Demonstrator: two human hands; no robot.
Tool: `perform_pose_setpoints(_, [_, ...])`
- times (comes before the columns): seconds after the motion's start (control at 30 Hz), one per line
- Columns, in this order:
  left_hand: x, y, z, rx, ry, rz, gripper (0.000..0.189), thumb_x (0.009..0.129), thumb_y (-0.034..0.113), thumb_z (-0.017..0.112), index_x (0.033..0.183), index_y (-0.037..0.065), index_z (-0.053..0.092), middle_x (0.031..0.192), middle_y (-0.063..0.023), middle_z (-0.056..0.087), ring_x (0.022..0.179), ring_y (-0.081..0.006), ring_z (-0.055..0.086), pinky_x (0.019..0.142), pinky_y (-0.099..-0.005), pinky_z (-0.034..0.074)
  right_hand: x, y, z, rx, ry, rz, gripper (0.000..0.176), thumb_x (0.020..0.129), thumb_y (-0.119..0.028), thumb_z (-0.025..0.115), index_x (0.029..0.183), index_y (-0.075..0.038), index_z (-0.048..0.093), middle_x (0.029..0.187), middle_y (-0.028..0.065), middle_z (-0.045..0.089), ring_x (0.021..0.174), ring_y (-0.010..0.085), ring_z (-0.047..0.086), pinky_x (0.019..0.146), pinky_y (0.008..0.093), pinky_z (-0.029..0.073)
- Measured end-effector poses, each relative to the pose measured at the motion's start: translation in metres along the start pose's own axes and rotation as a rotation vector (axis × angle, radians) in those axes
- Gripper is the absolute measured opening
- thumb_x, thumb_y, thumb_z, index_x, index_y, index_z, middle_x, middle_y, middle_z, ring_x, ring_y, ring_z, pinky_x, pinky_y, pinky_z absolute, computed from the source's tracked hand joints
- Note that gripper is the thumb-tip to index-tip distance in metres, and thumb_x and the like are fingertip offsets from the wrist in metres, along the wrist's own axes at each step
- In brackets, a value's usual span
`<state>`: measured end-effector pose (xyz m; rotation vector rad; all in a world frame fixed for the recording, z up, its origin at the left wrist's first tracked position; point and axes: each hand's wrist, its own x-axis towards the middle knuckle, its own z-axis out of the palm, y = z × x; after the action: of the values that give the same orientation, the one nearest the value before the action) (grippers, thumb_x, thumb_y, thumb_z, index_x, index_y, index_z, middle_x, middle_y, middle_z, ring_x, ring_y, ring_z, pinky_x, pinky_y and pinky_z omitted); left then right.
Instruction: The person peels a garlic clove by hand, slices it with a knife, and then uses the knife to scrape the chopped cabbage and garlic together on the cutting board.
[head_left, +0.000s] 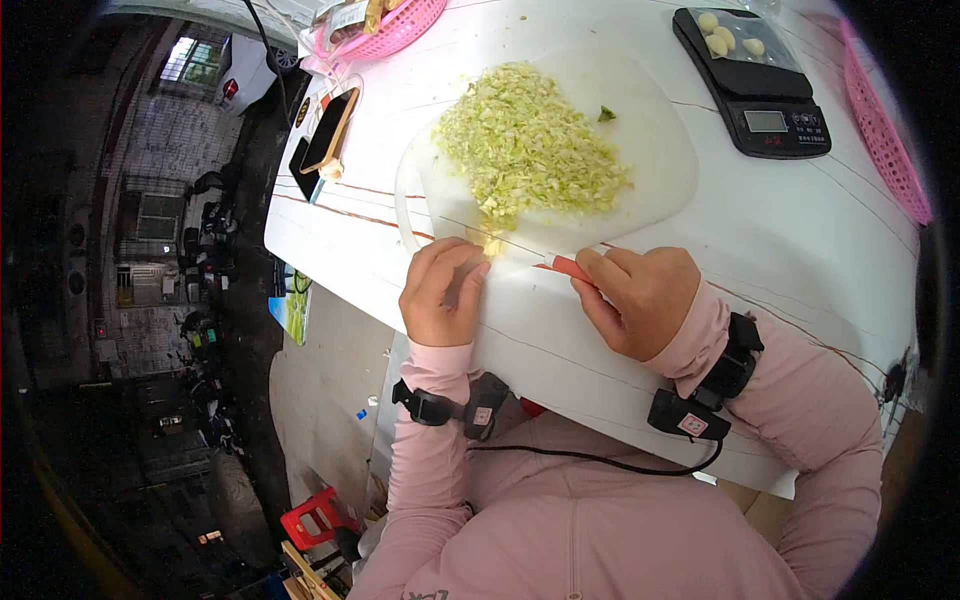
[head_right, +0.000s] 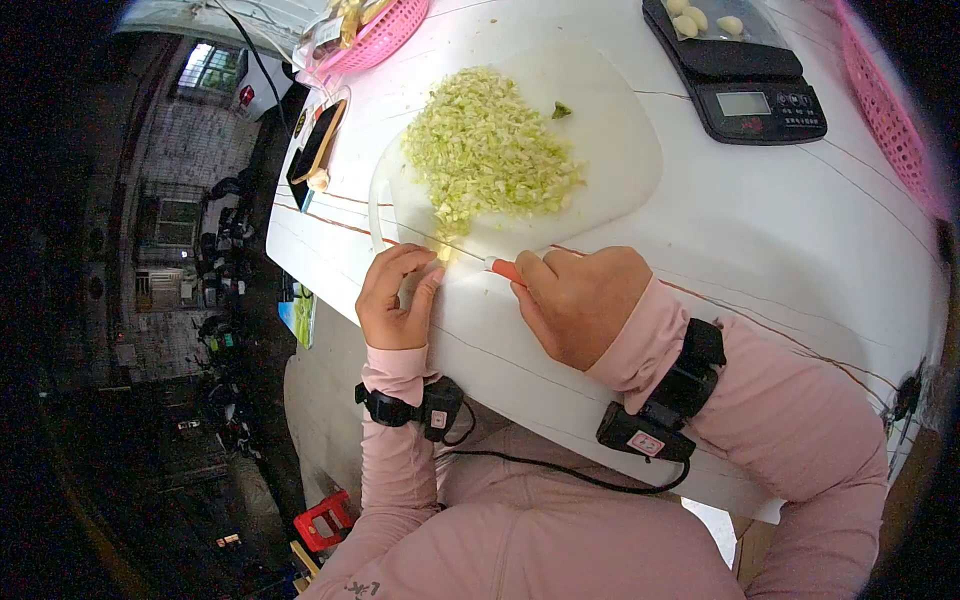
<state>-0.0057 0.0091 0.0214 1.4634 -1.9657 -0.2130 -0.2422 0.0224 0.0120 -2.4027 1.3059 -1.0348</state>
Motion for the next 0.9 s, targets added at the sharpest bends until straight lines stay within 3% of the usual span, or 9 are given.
perform_pose_setpoints(0.3, [0.0070, 0.0010, 0.0026, -0.061, -0.032, -0.082, 0.011, 0.082, -0.003, 0.071, 0.093, -0.001, 0.069, 0.094, -0.0119, 0.069, 0.088, -0.0237, 0.066, 0.081, -0.0309, 0.052, 0.0000, -0.0033, 0.0038, -0.134, -0.093, -0.026, 0.015, 0.090, -0.017, 0.063, 0.080, -0.008, 0.056, 0.065, 0.0081, 0.059, 0.048, 0.0262, 0.058, 0.043, 0.0379, 0.044])
perform_pose_setpoints(0.7, [0.0087, 0.0016, 0.0022, -0.109, -0.043, -0.078, 0.014, 0.081, -0.005, 0.072, 0.094, -0.001, 0.068, 0.095, -0.0118, 0.067, 0.087, -0.0209, 0.064, 0.080, -0.0289, 0.053, -0.0008, 0.0002, 0.0029, -0.002, 0.077, -0.053, 0.019, 0.086, -0.019, 0.069, 0.078, -0.010, 0.054, 0.058, 0.0050, 0.051, 0.046, 0.0251, 0.053, 0.042, 0.0366, 0.040])
perform_pose_setpoints(0.77, [0.0093, 0.0026, 0.0029, -0.068, -0.039, -0.072, 0.012, 0.081, -0.004, 0.073, 0.092, -0.002, 0.069, 0.093, -0.0121, 0.067, 0.086, -0.0213, 0.064, 0.079, -0.0293, 0.052, -0.0018, 0.0001, 0.0002, 0.015, -0.004, -0.037, 0.015, 0.083, -0.011, 0.071, 0.093, -0.006, 0.062, 0.065, 0.0066, 0.055, 0.049, 0.0268, 0.054, 0.045, 0.0370, 0.040])
perform_pose_setpoints(0.9, [0.0104, 0.0005, 0.0019, -0.058, -0.046, -0.086, 0.011, 0.080, -0.003, 0.073, 0.090, -0.002, 0.069, 0.090, -0.0117, 0.068, 0.085, -0.0218, 0.065, 0.078, -0.0296, 0.052, -0.0018, -0.0025, 0.0014, -0.014, -0.035, -0.036, 0.014, 0.084, -0.014, 0.070, 0.094, -0.007, 0.062, 0.065, 0.0059, 0.055, 0.049, 0.0261, 0.054, 0.045, 0.0369, 0.040])
